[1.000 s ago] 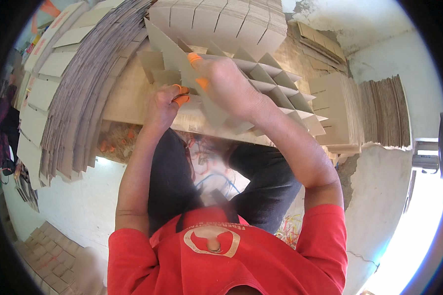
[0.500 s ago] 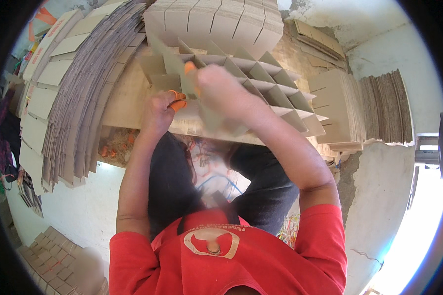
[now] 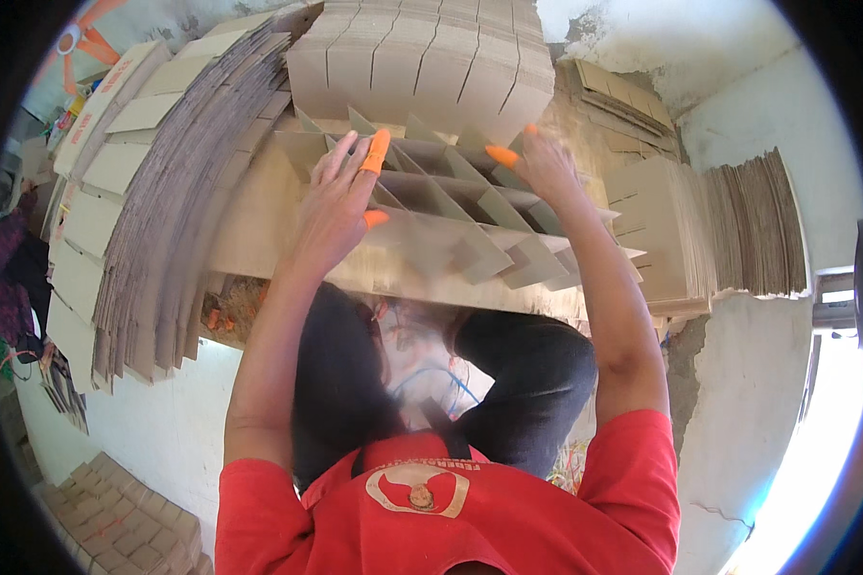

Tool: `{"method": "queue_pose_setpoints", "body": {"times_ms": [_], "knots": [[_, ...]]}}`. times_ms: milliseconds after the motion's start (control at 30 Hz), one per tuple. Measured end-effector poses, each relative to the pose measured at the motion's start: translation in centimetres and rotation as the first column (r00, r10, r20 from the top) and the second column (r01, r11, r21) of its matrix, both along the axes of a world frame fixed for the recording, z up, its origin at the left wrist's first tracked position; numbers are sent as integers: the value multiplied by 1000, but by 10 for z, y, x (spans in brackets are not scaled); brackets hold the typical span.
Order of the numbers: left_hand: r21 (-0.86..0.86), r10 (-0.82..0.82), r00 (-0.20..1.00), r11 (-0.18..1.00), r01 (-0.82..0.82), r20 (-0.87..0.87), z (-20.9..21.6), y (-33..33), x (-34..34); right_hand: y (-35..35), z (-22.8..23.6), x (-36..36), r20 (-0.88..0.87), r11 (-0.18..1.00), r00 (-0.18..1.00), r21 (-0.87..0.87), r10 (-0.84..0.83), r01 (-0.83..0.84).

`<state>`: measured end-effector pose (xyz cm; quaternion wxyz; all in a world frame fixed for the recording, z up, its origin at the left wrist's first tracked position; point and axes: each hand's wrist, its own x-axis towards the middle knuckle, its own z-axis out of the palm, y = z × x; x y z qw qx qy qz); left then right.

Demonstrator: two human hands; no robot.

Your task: The person sits on the floor and folds flat cardboard sheets into box shapes by hand, then stacks the assembled boxes. The person repeats this process for multiple units.

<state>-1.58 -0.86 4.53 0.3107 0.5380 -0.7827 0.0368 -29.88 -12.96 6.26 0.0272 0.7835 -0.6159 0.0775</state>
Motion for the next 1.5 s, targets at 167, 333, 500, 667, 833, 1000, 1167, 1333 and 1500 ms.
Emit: {"method": "queue_pose_setpoints", "body": {"times_ms": [167,333,500,667,833,1000,1167,1333,1500], "knots": [[89,-106,991,991,98,85,-27,-58,14,61,-2,10,263,812,909,416,324,-409],[323,-267,939,927,190,215,-4,-79,14,94,2,22,-17,916,972,339,234,-215],[-362,-77,948,912,191,307,126,31,25,125,84,22,-70,788,941,-529,331,-316],[-630,506,761,758,-169,406,154,90,93,136,89,-13,-196,613,894,-668,403,-422],[-544,806,393,590,-597,443,105,112,239,167,39,-74,-199,833,957,-476,211,-283],[-235,694,459,660,-713,555,64,113,282,221,-6,-170,-181,946,982,-325,-56,-6],[-64,633,509,660,-748,584,63,110,306,287,7,-231,-97,933,936,-162,-338,320],[-231,619,665,780,-582,418,86,87,241,310,45,-283,102,826,873,-286,-477,485],[-146,299,949,948,-283,101,103,72,69,301,87,-334,461,622,690,-318,-559,716]]}}
